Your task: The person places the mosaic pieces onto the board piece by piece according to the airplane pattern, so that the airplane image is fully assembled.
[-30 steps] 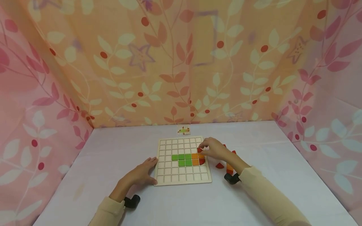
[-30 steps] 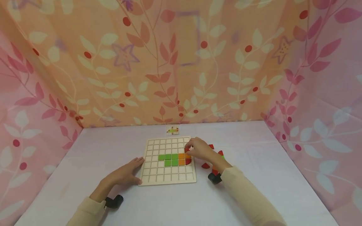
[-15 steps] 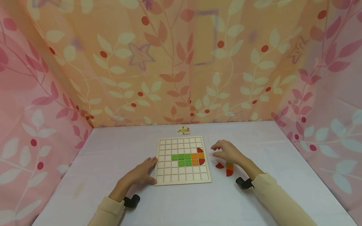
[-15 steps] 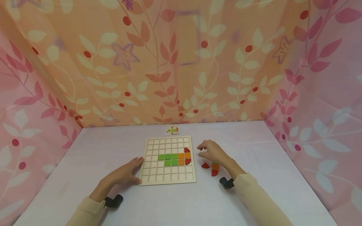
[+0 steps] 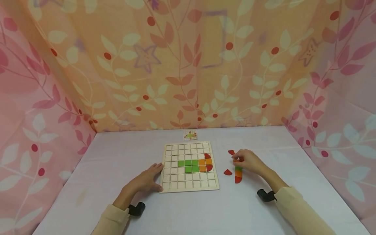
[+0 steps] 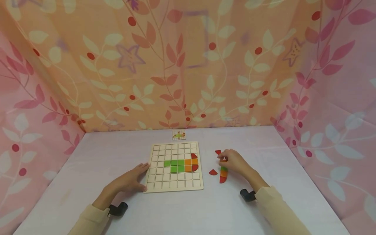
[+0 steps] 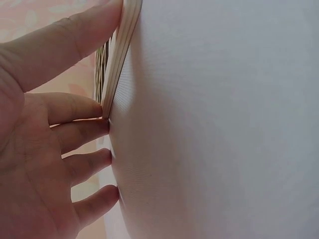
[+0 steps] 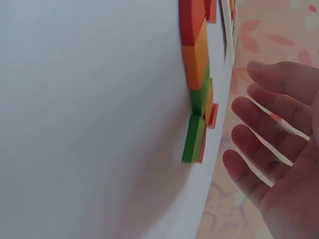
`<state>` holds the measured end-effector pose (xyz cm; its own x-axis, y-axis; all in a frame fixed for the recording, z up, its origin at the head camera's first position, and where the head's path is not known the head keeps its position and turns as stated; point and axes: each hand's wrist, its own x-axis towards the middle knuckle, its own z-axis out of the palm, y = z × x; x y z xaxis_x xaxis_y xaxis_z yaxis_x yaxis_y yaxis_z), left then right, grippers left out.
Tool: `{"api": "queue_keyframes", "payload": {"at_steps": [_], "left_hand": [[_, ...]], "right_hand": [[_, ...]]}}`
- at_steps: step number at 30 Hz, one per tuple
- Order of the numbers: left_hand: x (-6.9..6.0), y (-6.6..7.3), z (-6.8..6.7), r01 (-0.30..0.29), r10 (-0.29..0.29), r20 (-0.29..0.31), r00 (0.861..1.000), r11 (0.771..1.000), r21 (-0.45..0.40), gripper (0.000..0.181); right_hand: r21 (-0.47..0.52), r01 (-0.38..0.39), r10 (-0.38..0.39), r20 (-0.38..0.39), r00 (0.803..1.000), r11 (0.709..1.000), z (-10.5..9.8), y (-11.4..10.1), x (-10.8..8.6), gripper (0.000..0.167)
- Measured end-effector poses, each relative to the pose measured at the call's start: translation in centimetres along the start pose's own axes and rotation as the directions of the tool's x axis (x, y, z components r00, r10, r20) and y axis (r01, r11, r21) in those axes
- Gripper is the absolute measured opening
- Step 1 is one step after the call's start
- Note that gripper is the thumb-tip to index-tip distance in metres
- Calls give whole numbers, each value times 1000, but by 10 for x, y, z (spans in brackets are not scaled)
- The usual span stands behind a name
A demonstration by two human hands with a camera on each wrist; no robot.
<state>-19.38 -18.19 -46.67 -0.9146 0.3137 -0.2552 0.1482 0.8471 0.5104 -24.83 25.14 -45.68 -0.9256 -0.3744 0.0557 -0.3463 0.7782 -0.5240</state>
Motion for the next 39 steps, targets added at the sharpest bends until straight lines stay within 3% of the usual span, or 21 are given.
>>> {"api": "queue_keyframes", "payload": {"at_steps": [8, 22, 31, 39], "left_hand": [[-1, -1, -1, -19, 19, -7, 1000, 1000, -4, 95], [2, 1, 0, 8, -8, 1, 1000, 1000, 8, 96], [0, 2, -2, -7, 7, -3, 1000, 1000, -8, 98], [0, 2, -2, 2, -2, 0, 1000, 1000, -9, 98]], "right_hand": [[-14, -88, 89, 16, 996, 996, -2, 9, -13, 22], [-13, -124, 124, 4, 992, 992, -3, 23, -25, 18], [-2, -168, 168, 14, 986, 986, -7, 28, -29, 22], [-43, -174, 175, 10, 985, 984, -8, 29, -29, 24]]}}
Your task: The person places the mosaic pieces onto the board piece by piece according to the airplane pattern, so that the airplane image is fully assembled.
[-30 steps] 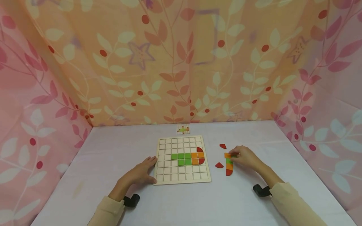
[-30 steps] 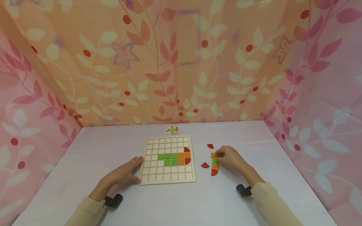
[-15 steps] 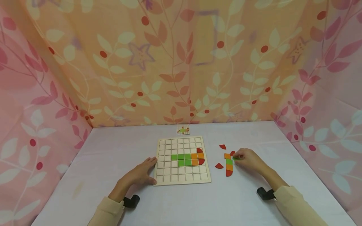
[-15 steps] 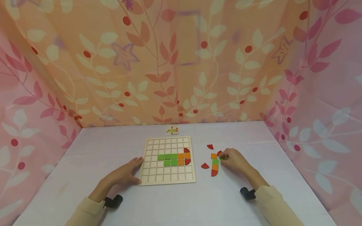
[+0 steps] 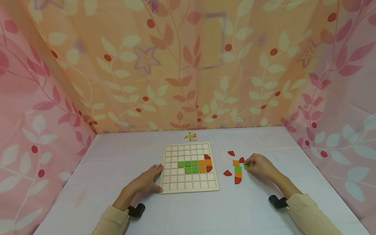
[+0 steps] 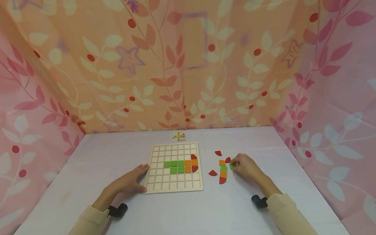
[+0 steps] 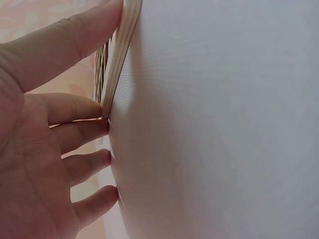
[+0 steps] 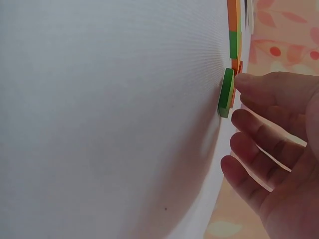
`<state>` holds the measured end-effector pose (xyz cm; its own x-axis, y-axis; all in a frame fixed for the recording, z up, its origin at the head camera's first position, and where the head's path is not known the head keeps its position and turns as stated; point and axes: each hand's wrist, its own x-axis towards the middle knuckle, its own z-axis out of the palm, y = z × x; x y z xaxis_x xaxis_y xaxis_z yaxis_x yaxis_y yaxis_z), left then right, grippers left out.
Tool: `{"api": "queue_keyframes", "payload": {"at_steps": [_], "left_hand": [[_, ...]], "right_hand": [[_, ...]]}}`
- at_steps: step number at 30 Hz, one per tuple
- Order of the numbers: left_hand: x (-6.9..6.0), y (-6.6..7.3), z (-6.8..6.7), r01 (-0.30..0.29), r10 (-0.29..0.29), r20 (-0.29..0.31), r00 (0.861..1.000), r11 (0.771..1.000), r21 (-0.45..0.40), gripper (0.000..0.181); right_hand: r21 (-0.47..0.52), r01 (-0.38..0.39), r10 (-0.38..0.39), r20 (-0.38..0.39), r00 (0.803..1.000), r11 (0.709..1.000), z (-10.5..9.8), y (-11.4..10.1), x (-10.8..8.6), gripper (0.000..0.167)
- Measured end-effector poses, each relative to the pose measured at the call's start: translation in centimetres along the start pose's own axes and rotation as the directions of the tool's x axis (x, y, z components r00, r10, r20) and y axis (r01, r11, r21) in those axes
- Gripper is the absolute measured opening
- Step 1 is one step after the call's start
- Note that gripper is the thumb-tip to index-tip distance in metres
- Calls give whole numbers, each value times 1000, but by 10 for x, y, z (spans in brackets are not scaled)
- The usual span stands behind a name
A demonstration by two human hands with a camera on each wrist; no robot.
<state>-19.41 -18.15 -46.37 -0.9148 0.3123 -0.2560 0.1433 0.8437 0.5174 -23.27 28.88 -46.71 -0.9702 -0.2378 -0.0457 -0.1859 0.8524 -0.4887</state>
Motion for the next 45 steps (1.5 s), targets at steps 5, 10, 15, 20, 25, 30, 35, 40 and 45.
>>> {"api": "queue_keyframes", "payload": {"at_steps": [5, 10, 15, 20, 25, 30, 35, 40, 45], "left_hand": [[-1, -1, 3, 4, -4, -1, 1000, 1000, -6, 97], [-2, -1, 2, -7, 7, -5, 1000, 1000, -12, 96], [-2, -1, 1, -6, 6, -6, 1000, 1000, 1, 96], [-2, 1, -1, 0, 0, 3, 1000, 1000, 0, 96], [-1, 1, -1, -5, 5, 3, 1000, 1000, 7, 97], [0, 0, 0, -9, 9, -2, 1000, 1000, 11, 97], [0, 0, 2, -9, 9, -9, 1000, 1000, 2, 97], [0, 0, 2, -4, 4, -11, 1000, 1000, 3, 97], [0, 0, 2, -2, 2, -10, 1000, 1000, 6, 97]], "right_hand": [[-33, 1, -1, 16, 1000, 999, 2, 1, 2, 24], [-78, 6, -4, 29, 1000, 997, 2, 0, 4, 23], [-95, 9, -6, 31, 1000, 995, 1, 0, 5, 23], [-93, 17, -14, 37, 999, 996, 1, 0, 7, 22], [-88, 18, -15, 37, 999, 996, 0, -1, 7, 23], [-99, 10, -6, 43, 999, 995, 0, 0, 7, 23], [-107, 4, 1, 46, 999, 994, 0, 0, 7, 24], [-98, -4, 9, 51, 999, 995, -1, -1, 7, 24], [-68, -8, 11, 45, 999, 998, -3, -2, 4, 25]]}}
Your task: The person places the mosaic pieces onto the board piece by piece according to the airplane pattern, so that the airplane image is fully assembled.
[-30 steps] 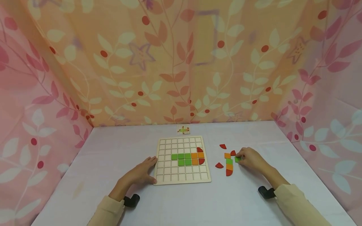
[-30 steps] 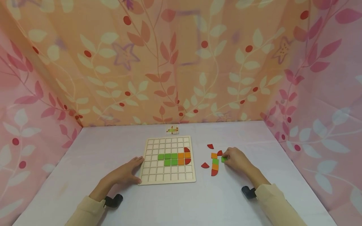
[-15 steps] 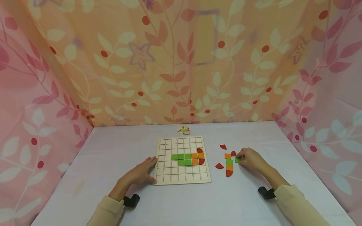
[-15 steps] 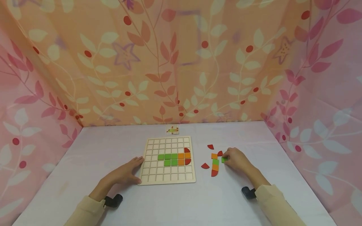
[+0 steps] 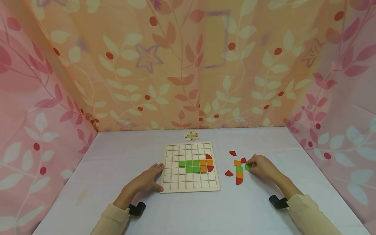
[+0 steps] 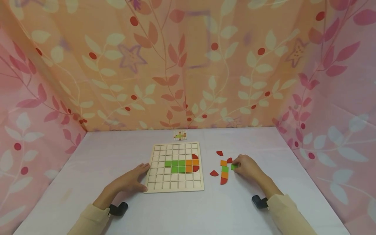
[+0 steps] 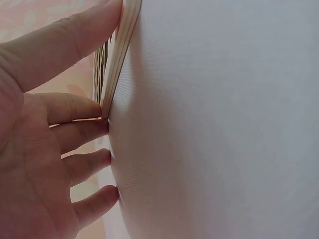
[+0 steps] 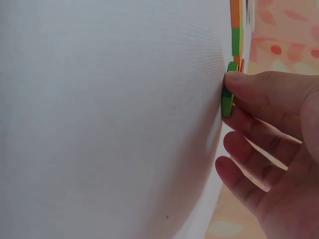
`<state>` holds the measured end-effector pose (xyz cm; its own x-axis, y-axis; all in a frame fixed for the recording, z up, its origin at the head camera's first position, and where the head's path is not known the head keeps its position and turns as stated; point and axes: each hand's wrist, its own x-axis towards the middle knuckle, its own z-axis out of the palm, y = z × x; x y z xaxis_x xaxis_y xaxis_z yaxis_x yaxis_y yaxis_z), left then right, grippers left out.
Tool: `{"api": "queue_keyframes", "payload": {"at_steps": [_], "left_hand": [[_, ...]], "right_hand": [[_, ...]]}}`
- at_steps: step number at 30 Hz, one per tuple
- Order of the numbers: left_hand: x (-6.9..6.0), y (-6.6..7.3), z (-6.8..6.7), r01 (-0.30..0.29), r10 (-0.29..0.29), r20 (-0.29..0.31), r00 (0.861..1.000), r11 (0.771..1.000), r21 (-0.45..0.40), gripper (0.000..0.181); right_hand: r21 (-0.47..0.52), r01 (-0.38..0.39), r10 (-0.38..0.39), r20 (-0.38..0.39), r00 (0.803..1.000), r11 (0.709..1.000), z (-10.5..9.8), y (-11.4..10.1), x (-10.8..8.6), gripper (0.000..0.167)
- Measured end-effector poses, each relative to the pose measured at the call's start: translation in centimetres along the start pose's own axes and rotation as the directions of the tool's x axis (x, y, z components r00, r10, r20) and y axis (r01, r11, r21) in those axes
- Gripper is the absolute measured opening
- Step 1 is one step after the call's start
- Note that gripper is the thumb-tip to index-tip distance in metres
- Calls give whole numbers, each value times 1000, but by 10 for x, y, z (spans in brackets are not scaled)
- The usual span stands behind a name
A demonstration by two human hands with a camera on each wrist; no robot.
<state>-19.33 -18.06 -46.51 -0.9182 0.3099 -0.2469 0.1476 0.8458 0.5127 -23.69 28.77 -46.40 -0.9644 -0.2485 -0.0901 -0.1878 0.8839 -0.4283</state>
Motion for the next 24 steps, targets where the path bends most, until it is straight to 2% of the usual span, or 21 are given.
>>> {"api": "queue_keyframes", "payload": {"at_steps": [5, 12, 24], "left_hand": [[0, 0, -1, -7, 7, -6, 1000, 1000, 8, 97], [0, 0, -1, -1, 1, 0, 1000, 1000, 16, 97], [1, 0, 0, 17, -17, 11, 1000, 1000, 13, 98]], "right_hand": [[44, 28, -27, -20, 999, 999, -1, -1, -3, 25], [77, 131, -124, -91, 988, 988, -2, -12, 0, 17], [129, 141, -127, -112, 986, 982, -6, -46, 14, 23]]}}
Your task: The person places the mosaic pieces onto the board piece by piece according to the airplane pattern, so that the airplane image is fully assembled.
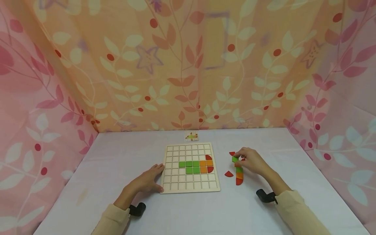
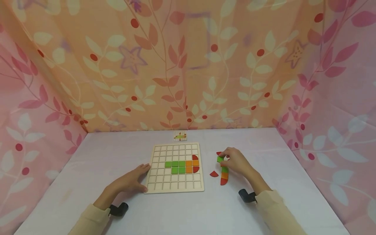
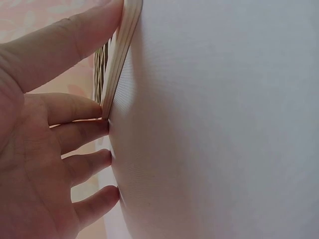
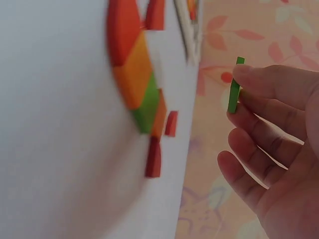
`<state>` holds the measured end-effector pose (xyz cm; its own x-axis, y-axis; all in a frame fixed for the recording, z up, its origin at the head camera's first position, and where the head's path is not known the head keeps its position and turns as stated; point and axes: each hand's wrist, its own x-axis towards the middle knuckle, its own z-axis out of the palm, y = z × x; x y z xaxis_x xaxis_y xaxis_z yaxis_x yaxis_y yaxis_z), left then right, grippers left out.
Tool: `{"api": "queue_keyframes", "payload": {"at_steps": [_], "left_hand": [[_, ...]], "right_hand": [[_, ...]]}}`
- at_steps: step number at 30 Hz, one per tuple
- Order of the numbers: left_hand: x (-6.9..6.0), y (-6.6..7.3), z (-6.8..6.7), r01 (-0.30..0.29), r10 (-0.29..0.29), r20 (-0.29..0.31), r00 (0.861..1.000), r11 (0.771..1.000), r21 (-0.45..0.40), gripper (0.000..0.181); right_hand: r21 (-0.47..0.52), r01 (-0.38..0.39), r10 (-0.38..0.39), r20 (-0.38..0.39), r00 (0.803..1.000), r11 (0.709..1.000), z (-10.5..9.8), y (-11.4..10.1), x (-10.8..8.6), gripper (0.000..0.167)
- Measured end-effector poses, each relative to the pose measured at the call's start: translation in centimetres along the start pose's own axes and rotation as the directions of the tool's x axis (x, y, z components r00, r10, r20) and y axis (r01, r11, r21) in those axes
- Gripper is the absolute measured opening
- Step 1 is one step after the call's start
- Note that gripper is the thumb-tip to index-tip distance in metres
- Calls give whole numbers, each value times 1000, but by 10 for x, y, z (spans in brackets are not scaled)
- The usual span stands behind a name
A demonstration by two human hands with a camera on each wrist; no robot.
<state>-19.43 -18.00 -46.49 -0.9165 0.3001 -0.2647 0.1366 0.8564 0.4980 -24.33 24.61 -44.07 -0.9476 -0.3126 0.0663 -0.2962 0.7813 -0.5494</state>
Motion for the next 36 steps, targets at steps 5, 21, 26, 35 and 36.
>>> {"api": "queue_keyframes", "payload": {"at_steps": [5, 21, 26, 35, 36], "left_hand": [[1, -1, 1, -8, 8, -6, 1000, 1000, -2, 98], [-1, 1, -1, -20, 20, -16, 1000, 999, -25, 97], [-2, 2, 0, -28, 28, -20, 999, 999, -17, 96], [-2, 1, 0, -23, 23, -23, 999, 999, -30, 96], [-2, 1, 0, -23, 22, -21, 1000, 999, -32, 96]], "right_hand": [[36, 44, -44, -10, 999, 998, 5, -11, 6, 24], [88, 84, -86, 13, 996, 993, 27, -45, 27, 22], [93, 112, -114, 15, 993, 989, 32, -53, 30, 22], [58, 184, -187, 45, 981, 981, 42, -76, 50, 23], [55, 194, -197, 51, 979, 979, 43, -78, 52, 23]]}}
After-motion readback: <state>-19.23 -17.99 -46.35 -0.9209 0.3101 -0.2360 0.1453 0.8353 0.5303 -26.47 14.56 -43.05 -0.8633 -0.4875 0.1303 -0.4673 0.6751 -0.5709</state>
